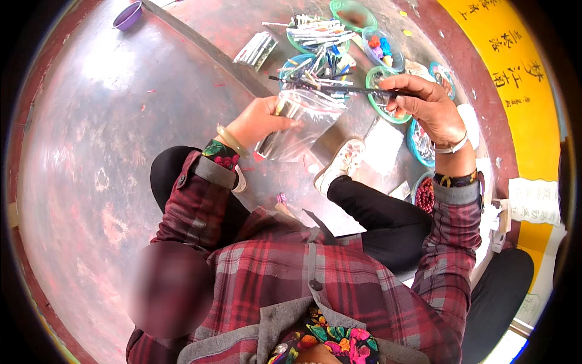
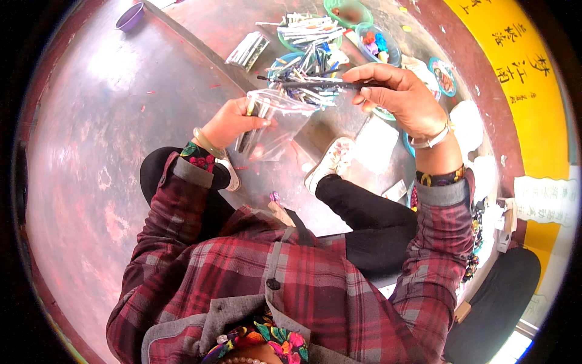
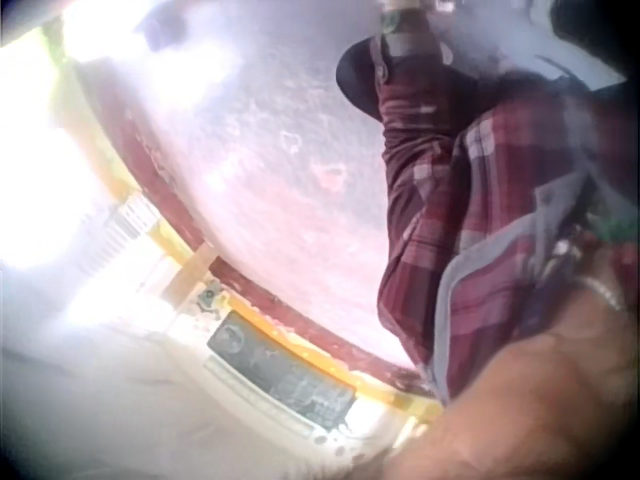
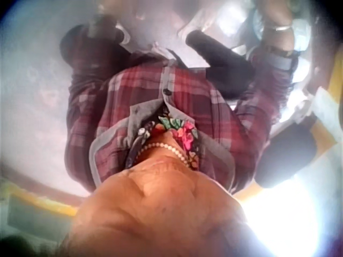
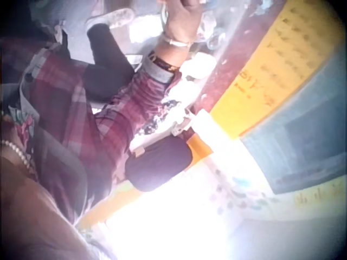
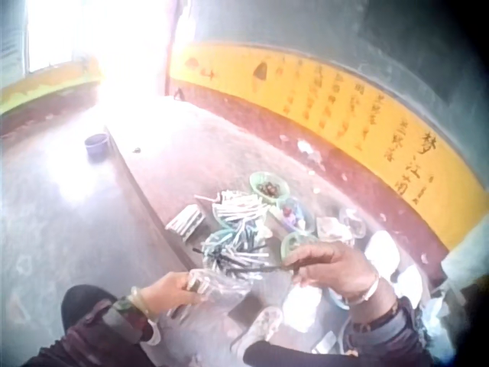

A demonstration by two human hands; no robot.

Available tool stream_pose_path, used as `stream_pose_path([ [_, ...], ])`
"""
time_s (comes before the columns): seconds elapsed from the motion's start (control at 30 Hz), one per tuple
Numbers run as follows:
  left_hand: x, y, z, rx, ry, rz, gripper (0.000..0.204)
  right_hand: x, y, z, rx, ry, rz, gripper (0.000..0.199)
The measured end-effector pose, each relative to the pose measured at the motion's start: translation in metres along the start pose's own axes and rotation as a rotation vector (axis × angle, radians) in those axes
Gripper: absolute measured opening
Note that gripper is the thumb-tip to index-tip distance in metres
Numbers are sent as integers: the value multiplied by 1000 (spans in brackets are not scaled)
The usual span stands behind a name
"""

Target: The person sits on the floor and sorts pens from a clear plastic bag into a green plastic bowl. They repeatedly pick up pens, inspect them, and place them into the bowl, occasionally adjusting the bag and the pile of pens.

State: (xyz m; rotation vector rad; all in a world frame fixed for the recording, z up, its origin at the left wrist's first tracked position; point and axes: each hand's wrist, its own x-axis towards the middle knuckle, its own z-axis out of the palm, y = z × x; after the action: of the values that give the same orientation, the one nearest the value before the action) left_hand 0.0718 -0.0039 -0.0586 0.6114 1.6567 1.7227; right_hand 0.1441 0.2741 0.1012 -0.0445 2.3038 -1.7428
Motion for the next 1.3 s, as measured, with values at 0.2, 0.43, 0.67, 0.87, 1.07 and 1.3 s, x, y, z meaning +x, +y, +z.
stream_pose_path([
  [0.2, 0, 1, 3, -112, -84, 34, 26, 4, 2, -4, 57, 120, -40, 15],
  [0.43, -1, 0, 4, -126, -124, 21, 26, 6, 6, 6, 22, 152, -21, 13],
  [0.67, 2, -5, 6, -55, -147, 30, 28, 11, 10, 12, -141, 69, -10, 14],
  [0.87, 1, -1, 10, -54, -141, 25, 28, 14, 18, 23, -223, -151, -86, 17],
  [1.07, 2, -4, 14, -82, -173, 15, 28, 21, 25, 41, -77, -129, 3, 18],
  [1.3, 3, -11, 16, -159, -163, -19, 30, 24, 27, 62, -63, 81, 141, 21],
])
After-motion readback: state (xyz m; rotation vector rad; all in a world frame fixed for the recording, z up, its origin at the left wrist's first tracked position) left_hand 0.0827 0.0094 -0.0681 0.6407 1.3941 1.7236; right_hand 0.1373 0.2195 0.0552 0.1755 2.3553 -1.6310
